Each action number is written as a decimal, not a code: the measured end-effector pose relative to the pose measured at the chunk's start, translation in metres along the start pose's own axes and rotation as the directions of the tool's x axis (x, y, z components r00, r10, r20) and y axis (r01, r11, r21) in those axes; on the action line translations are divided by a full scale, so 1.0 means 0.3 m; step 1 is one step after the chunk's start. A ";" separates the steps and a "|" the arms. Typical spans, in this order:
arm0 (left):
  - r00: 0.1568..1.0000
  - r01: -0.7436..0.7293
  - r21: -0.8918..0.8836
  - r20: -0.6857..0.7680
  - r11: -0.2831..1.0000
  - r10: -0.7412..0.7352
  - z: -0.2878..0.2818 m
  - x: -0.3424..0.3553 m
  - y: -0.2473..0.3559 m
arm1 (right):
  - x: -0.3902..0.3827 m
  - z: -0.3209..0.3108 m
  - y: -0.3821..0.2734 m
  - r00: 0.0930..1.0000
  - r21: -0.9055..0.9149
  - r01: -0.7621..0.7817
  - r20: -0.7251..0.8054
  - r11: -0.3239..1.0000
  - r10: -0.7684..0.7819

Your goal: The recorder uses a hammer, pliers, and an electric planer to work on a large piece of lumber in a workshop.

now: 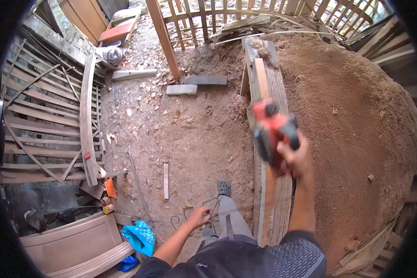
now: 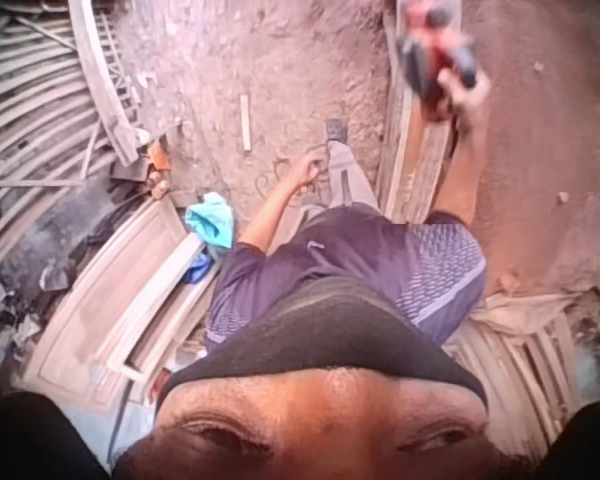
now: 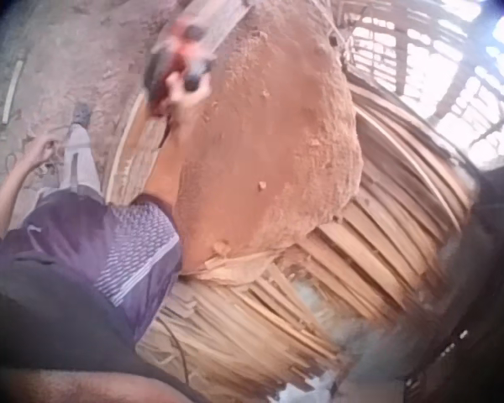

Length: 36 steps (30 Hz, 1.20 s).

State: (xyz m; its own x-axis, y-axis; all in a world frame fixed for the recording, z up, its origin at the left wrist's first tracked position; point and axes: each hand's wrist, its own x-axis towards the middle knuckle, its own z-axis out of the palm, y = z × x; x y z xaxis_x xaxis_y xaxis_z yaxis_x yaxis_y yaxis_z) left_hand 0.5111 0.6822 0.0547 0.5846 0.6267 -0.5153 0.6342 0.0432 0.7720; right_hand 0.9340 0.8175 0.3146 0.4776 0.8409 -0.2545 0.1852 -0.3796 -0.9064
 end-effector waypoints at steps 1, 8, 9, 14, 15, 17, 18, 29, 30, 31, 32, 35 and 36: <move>0.998 0.041 0.009 0.047 0.999 -0.041 0.001 -0.086 -0.023 | -0.125 0.002 0.027 0.999 -0.024 0.023 0.027 0.999 -0.022; 0.985 0.072 0.168 0.144 0.983 -0.096 0.187 -0.395 -0.368 | -0.833 0.041 0.189 0.971 -0.089 0.029 0.240 0.996 -0.007; 0.990 0.020 0.198 0.135 0.980 -0.048 0.197 -0.380 -0.415 | -0.929 0.040 0.219 0.979 -0.090 0.035 0.202 0.995 -0.016; 0.986 -0.163 0.192 0.051 0.968 0.156 0.255 -0.447 -0.527 | -1.482 0.025 0.244 0.994 0.036 -0.108 -0.008 0.994 0.108; 0.967 -0.253 0.224 0.061 0.941 0.246 0.258 -0.464 -0.514 | -1.619 0.009 0.287 0.988 0.102 -0.101 -0.106 0.990 0.111; 0.943 -0.332 0.272 0.078 0.903 0.323 0.297 -0.559 -0.486 | -1.912 0.011 0.353 0.940 0.261 -0.090 -0.297 0.961 0.169; 0.927 -0.373 0.302 0.083 0.877 0.366 0.329 -0.612 -0.445 | -2.042 -0.013 0.303 0.942 0.361 -0.113 -0.257 0.926 0.215; 0.442 -0.590 0.170 0.886 0.789 0.139 0.972 -1.152 -0.278 | -3.323 -0.074 0.695 0.457 0.514 -0.109 -0.734 0.851 0.502; 0.460 -0.535 0.054 0.856 0.843 0.237 0.998 -1.199 -0.230 | -3.379 -0.075 0.710 0.449 0.522 -0.110 -0.733 0.846 0.511; 0.565 -0.473 -0.060 0.745 0.879 0.355 1.093 -1.199 -0.254 | -3.432 -0.077 0.723 0.386 0.536 -0.123 -0.749 0.835 0.538; 0.679 -0.421 -0.180 0.587 0.889 0.440 1.178 -1.199 -0.284 | -3.471 -0.081 0.742 0.341 0.548 -0.136 -0.756 0.825 0.559; 0.799 -0.159 -0.291 0.523 0.943 0.296 1.327 -1.363 0.097 | -3.646 -0.090 0.913 0.241 0.572 -0.150 -0.770 0.806 0.591; 0.865 -0.109 -0.341 0.431 0.934 0.258 1.434 -1.352 0.084 | -3.686 -0.100 0.960 0.272 0.581 -0.163 -0.750 0.797 0.603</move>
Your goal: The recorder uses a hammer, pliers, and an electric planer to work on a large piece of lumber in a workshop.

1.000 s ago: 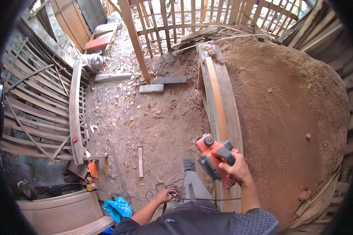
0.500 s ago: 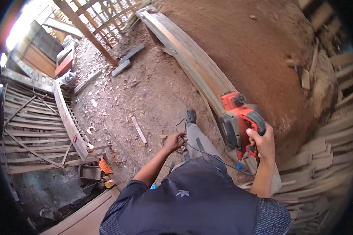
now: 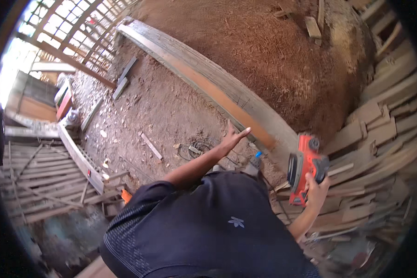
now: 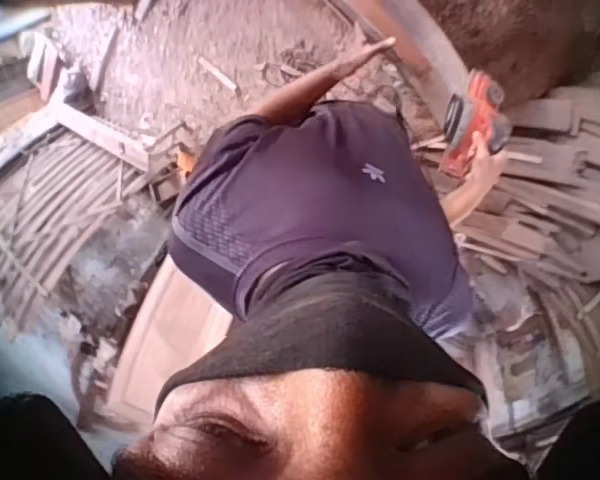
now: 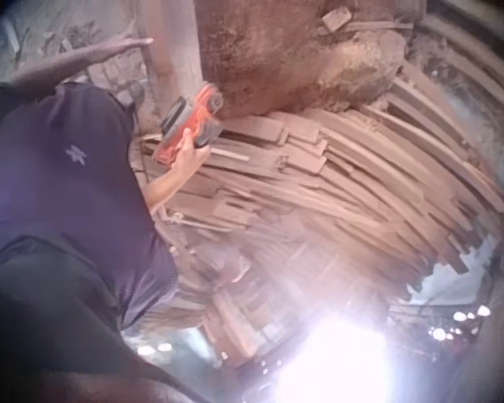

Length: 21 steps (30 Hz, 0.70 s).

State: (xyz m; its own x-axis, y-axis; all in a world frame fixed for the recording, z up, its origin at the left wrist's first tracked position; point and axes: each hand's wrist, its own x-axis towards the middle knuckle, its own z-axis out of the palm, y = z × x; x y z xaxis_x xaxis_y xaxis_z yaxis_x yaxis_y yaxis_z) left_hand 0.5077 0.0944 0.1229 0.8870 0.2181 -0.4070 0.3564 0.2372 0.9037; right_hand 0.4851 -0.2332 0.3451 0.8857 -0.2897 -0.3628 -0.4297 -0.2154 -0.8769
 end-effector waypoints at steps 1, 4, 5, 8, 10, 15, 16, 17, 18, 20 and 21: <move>0.994 0.006 -0.072 -0.111 0.997 -0.014 0.080 0.051 -0.023 | 0.026 -0.047 0.032 0.999 -0.010 -0.012 0.029 1.000 0.013; 0.906 0.098 -0.012 -0.413 0.995 -0.094 0.318 -0.010 0.067 | 0.044 -0.120 0.092 0.999 -0.012 -0.041 -0.004 0.999 0.041; 0.890 0.076 -0.017 -0.449 0.997 -0.075 0.376 -0.041 0.081 | 0.069 -0.154 0.116 0.996 -0.018 -0.071 0.049 0.997 0.071; 0.810 0.181 0.030 -0.572 0.983 -0.131 0.487 -0.079 0.074 | 0.163 -0.241 0.191 0.982 -0.153 -0.090 0.152 0.984 0.113; 0.767 0.139 0.053 -0.638 0.989 -0.073 0.512 -0.062 0.037 | 0.219 -0.252 0.198 0.968 -0.189 -0.046 0.232 0.981 0.090; 0.690 0.076 -0.089 -0.714 0.993 -0.117 0.523 -0.034 -0.026 | 0.283 -0.236 0.143 0.927 -0.223 0.072 0.374 0.972 0.017; 0.700 0.018 -0.130 -0.706 0.991 -0.105 0.509 -0.036 -0.052 | 0.302 -0.230 0.147 0.919 -0.222 0.089 0.393 0.971 0.005; 0.691 0.012 -0.133 -0.716 0.991 -0.105 0.493 -0.069 -0.028 | 0.312 -0.228 0.155 0.917 -0.224 0.111 0.399 0.968 -0.013; 0.793 -0.046 -0.249 -0.598 0.968 -0.116 0.463 -0.144 0.039 | 0.316 -0.228 0.165 0.914 -0.226 0.132 0.405 0.965 -0.030; 0.867 -0.103 -0.366 -0.489 0.925 -0.097 0.411 -0.279 0.170 | 0.329 -0.208 0.158 0.892 -0.216 0.156 0.449 0.964 -0.044; 0.897 -0.184 -0.496 -0.438 0.848 -0.061 0.401 -0.329 0.226 | 0.326 -0.191 0.123 0.872 -0.226 0.147 0.490 0.963 -0.018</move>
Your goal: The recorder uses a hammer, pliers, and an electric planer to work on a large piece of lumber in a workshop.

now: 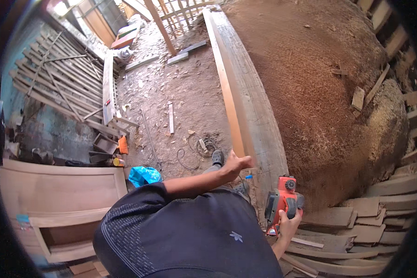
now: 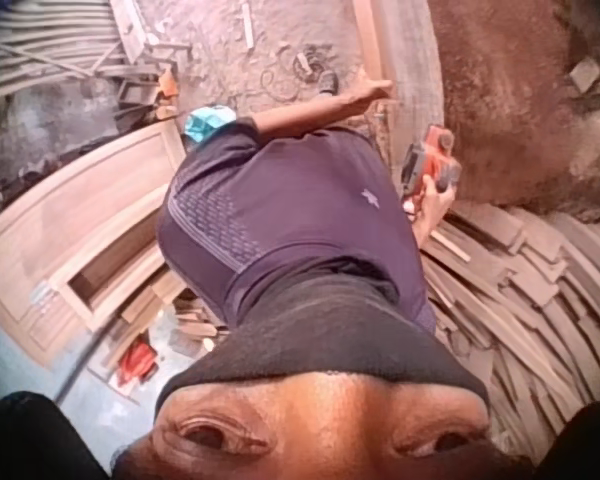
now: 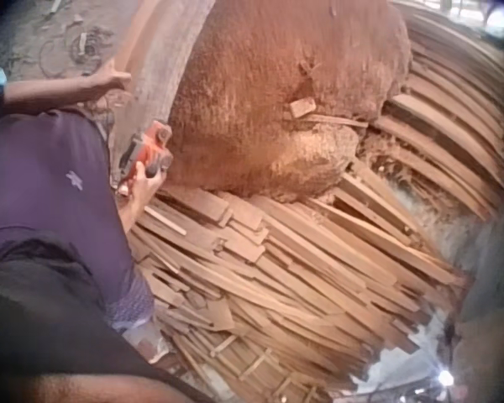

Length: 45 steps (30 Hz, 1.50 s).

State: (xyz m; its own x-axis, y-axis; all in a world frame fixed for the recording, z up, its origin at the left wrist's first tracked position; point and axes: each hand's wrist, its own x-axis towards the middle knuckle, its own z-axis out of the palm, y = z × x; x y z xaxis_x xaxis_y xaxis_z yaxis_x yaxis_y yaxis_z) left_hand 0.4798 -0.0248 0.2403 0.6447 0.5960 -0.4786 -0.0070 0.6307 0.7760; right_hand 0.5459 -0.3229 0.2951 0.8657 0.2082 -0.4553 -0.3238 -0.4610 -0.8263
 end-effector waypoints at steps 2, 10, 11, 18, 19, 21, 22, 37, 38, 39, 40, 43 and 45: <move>0.984 0.045 -0.233 0.180 0.971 -0.003 -0.047 -0.047 0.090 | 0.023 0.026 -0.048 0.998 -0.012 -0.007 0.065 1.000 0.008; 0.914 0.123 -0.559 0.386 0.820 0.127 -0.060 -0.125 0.278 | 0.081 0.091 -0.046 0.913 -0.232 0.396 0.202 0.888 -0.355; 0.911 0.122 -0.561 0.390 0.819 0.132 -0.057 -0.134 0.294 | 0.080 0.094 -0.053 0.905 -0.246 0.405 0.242 0.881 -0.349; 0.854 0.045 -0.666 0.412 0.745 0.317 0.010 -0.251 0.543 | 0.110 0.106 0.062 0.937 -0.242 0.318 0.231 0.917 -0.264; 0.859 0.052 -0.702 0.394 0.710 0.327 0.025 -0.263 0.592 | 0.123 0.099 0.081 0.941 -0.232 0.298 0.233 0.926 -0.245; 0.852 -0.092 -0.677 0.326 0.731 0.409 0.036 -0.235 0.695 | 0.120 0.102 0.072 0.940 -0.246 0.298 0.245 0.922 -0.239; 0.854 -0.090 -0.706 0.309 0.703 0.419 0.065 -0.247 0.764 | 0.127 0.102 0.082 0.938 -0.230 0.306 0.239 0.924 -0.251; 0.629 -0.148 -0.859 0.301 0.491 0.717 0.090 -0.239 0.989 | 0.103 0.094 0.012 0.928 -0.284 0.329 0.277 0.901 -0.252; 0.610 -0.102 -0.858 0.346 0.503 0.713 0.081 -0.230 0.987 | 0.097 0.093 0.002 0.934 -0.303 0.309 0.277 0.901 -0.227; 0.610 -0.110 -0.861 0.336 0.496 0.718 0.082 -0.226 0.981 | 0.096 0.092 -0.005 0.939 -0.322 0.290 0.277 0.901 -0.203; 0.622 -0.120 -0.863 0.320 0.491 0.715 0.087 -0.228 0.976 | 0.103 0.091 0.000 0.936 -0.327 0.296 0.285 0.898 -0.204; 0.615 -0.106 -0.863 0.333 0.494 0.715 0.077 -0.244 0.965 | 0.116 0.083 0.023 0.909 -0.301 0.375 0.305 0.877 -0.284; 0.594 -0.082 -0.861 0.361 0.501 0.719 0.073 -0.245 0.961 | 0.120 0.082 0.024 0.915 -0.295 0.352 0.308 0.888 -0.261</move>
State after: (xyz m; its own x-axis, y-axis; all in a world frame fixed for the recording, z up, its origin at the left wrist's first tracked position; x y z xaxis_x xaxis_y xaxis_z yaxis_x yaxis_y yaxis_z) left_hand 0.4471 0.1024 0.5083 0.6541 0.6277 0.4221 -0.7151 0.6951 0.0744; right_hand 0.5655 -0.2976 0.2647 0.7590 0.5762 -0.3032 0.1301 -0.5906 -0.7964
